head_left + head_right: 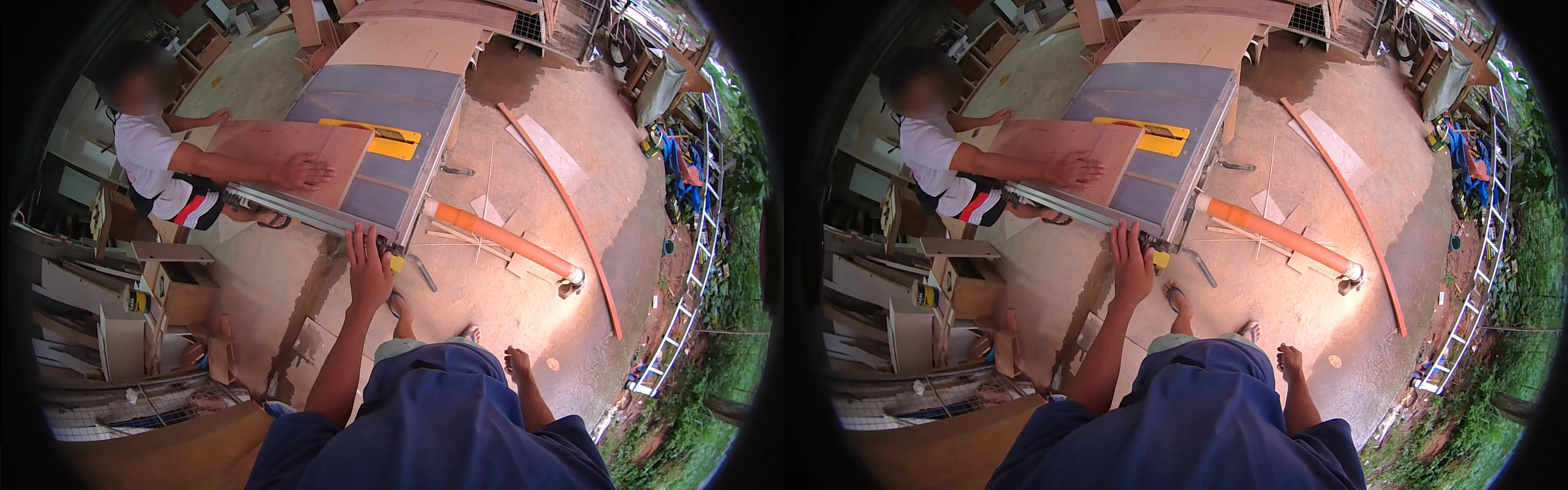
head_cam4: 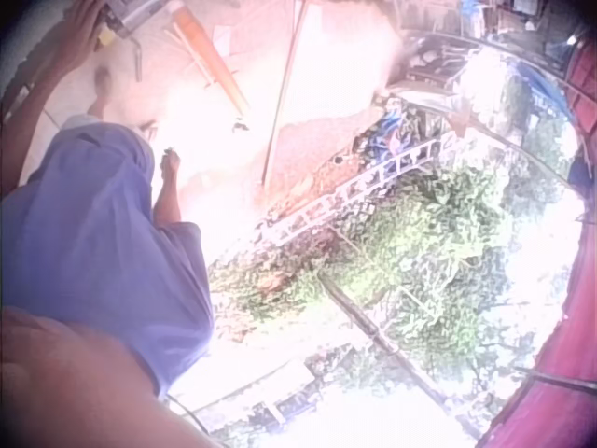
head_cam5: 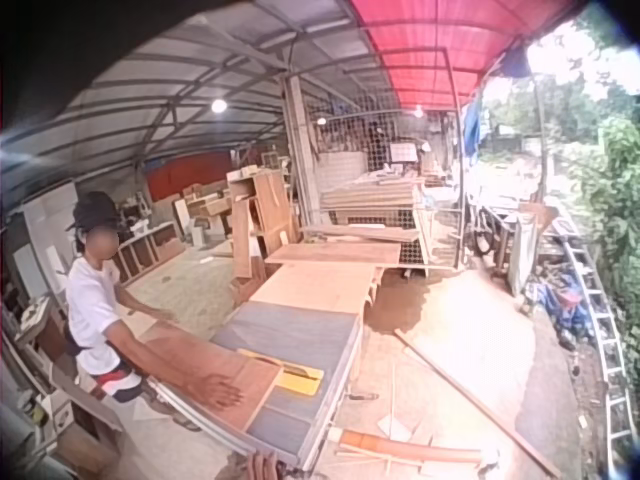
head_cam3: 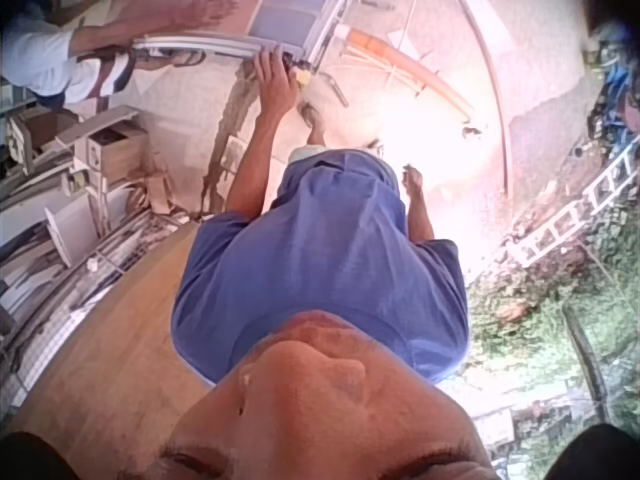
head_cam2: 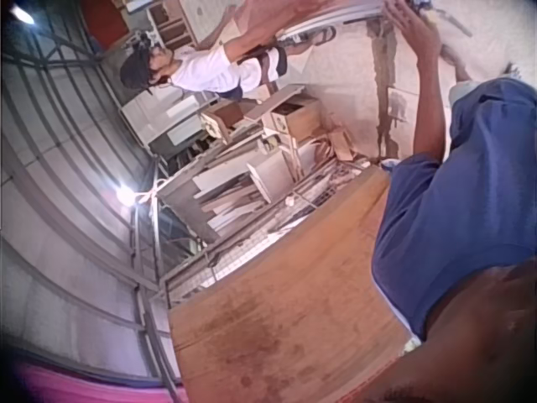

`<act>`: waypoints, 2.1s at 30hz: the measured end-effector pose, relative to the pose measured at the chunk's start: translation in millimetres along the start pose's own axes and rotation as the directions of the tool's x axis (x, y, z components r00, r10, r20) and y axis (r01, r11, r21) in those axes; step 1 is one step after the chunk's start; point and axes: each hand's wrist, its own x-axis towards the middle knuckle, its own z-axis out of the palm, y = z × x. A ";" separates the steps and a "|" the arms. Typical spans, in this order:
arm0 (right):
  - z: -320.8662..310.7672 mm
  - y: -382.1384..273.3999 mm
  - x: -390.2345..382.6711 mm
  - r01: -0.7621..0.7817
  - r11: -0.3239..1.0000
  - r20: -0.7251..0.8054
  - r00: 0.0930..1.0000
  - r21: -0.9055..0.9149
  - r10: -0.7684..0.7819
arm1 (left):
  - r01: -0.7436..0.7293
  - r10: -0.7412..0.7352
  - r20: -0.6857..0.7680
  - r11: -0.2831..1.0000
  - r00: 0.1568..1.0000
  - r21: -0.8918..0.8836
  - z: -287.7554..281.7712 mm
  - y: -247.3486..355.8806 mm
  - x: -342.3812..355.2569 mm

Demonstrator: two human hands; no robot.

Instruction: The person assists another worker by feeding large wooden boards into a table saw and retrieving the cut pieces. The person handles the boards by hand, guiding them through the saw and stacking the resulting pieces on the floor.

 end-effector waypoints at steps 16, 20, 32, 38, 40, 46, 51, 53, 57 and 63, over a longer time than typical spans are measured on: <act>5.4 -9.2 -10.8 -0.020 0.999 -0.034 0.999 -0.049 0.018 | 0.002 -0.002 0.008 0.999 1.000 -0.036 -1.7 -1.6 -1.4; 5.6 -7.1 -9.3 -0.014 0.999 -0.022 1.000 -0.052 0.012 | 0.010 -0.010 -0.003 1.000 1.000 -0.007 -2.0 -2.3 -2.3; 12.4 -1.1 -9.3 -0.021 0.997 -0.028 0.999 -0.079 0.019 | 0.007 -0.007 0.016 1.000 1.000 -0.017 -2.8 -2.1 -2.1; 10.0 -4.9 -8.9 -0.024 0.998 -0.022 0.999 -0.065 0.023 | 0.019 -0.020 0.029 0.999 0.999 0.027 -1.8 1.6 -0.4; 9.6 -4.8 -7.0 -0.019 0.998 -0.021 1.000 -0.053 0.018 | 0.025 -0.026 0.006 0.998 1.000 0.052 -0.7 1.2 0.2; 7.8 -7.3 -2.0 -0.016 0.999 -0.007 1.000 -0.050 0.016 | 0.009 -0.009 -0.014 0.998 1.000 0.059 1.3 0.6 0.8; 8.8 -8.7 -3.9 -0.016 0.999 -0.005 1.000 -0.048 0.015 | 0.009 -0.009 -0.003 0.997 1.000 0.074 2.4 1.8 1.7; 8.8 -7.0 -4.1 -0.018 0.999 -0.007 1.000 -0.042 0.017 | 0.014 -0.014 0.003 0.998 1.000 0.067 2.7 1.6 1.3; 6.5 -3.1 -3.5 -0.019 0.999 -0.013 1.000 -0.035 0.018 | 0.002 -0.002 0.019 1.000 1.000 0.031 3.3 -0.1 1.5; 6.2 0.4 0.6 -0.013 0.999 -0.024 1.000 -0.045 0.012 | 0.011 -0.012 0.034 0.999 0.999 0.045 -2.3 3.5 0.2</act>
